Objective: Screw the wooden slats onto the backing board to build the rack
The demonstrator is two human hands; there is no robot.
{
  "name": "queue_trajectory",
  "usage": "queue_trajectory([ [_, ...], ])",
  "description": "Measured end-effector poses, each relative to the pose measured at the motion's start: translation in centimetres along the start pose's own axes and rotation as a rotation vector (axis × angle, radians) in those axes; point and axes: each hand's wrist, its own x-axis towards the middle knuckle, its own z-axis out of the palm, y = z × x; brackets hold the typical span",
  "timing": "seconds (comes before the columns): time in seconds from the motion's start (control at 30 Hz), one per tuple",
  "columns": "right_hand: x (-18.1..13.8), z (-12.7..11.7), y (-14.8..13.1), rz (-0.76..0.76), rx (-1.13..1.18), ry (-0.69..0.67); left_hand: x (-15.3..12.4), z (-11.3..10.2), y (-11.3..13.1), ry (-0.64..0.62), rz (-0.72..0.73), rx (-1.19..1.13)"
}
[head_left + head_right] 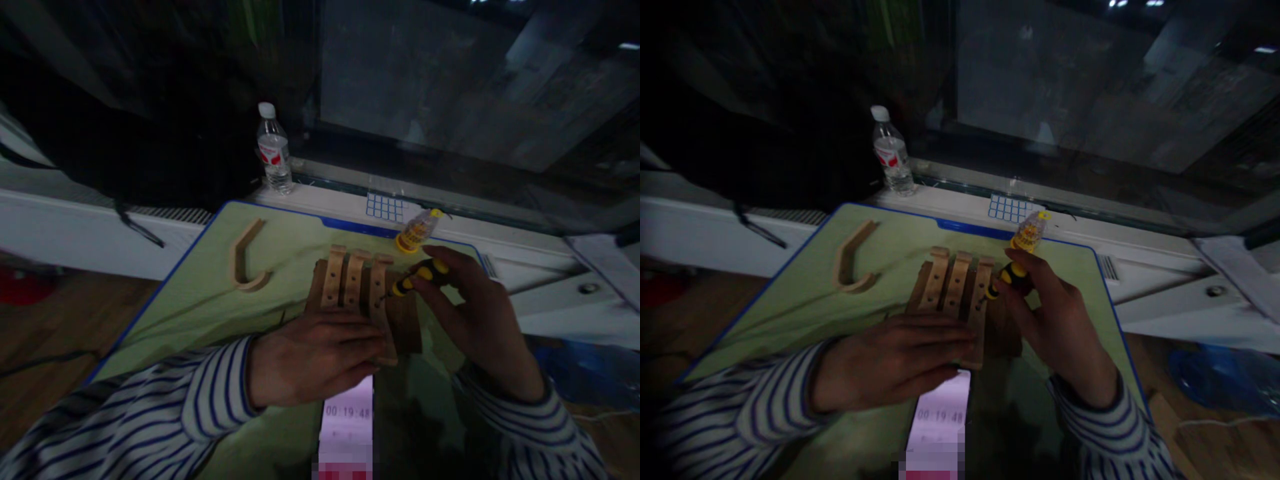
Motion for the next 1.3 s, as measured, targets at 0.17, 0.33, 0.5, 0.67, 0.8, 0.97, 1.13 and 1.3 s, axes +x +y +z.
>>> queue_trajectory([
  [0.17,0.0,0.0,-0.1,0.004,0.022,-0.008,-0.1,0.1,0.0,0.008,-0.003,0.013],
  [0.33,0.0,-0.1,-0.1,-0.004,0.013,-0.021,0.0,0.0,-0.1,0.028,0.016,0.016],
  [0.5,-0.1,0.0,-0.1,-0.015,0.008,-0.019,0.0,0.1,-0.3,0.038,0.030,0.000],
  [0.67,-0.1,-0.1,-0.2,-0.022,0.018,-0.041,0.0,0.3,-0.4,0.012,0.036,0.000],
  [0.8,0.0,-0.4,-0.5,-0.045,0.024,-0.074,0.1,0.2,-0.2,0.012,0.025,-0.002],
  [0.97,-0.2,-0.5,-0.9,-0.080,0.027,-0.107,0.2,0.1,-0.2,0.002,0.035,-0.011],
  [1.13,-0.2,-0.7,-1.1,-0.165,0.030,-0.142,0.1,0.2,-0.3,0.007,0.025,0.018],
  [1.3,0.1,-0.9,-1.3,-0.264,-0.004,-0.155,0.1,0.3,-0.3,-0.010,0.030,0.017],
])
